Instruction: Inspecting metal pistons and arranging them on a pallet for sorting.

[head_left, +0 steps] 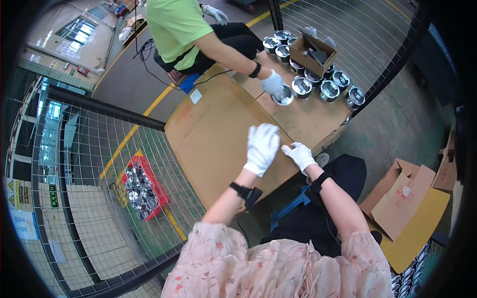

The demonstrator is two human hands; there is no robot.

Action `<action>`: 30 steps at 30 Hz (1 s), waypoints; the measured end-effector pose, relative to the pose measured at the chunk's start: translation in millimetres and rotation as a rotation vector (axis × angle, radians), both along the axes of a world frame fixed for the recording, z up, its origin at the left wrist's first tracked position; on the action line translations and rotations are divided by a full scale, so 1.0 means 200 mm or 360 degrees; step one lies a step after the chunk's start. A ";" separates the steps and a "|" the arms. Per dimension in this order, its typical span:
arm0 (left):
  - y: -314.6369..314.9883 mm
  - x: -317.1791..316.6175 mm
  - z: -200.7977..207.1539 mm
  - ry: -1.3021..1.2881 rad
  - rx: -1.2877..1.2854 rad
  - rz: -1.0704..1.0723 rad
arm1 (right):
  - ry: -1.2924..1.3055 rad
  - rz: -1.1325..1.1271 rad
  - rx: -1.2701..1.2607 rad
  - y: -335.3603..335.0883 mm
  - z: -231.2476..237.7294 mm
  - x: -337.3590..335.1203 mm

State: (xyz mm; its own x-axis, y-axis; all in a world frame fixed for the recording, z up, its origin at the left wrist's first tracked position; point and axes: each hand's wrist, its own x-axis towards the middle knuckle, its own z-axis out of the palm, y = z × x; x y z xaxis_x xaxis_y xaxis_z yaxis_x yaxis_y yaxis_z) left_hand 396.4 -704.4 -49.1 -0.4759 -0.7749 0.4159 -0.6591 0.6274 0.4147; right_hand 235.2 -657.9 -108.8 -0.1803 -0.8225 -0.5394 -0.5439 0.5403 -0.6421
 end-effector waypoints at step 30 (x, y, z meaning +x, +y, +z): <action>0.84 1.39 -0.33 0.1250 0.0897 0.2504 | 0.0216 -0.0400 -0.0276 0.43 0.51 -0.27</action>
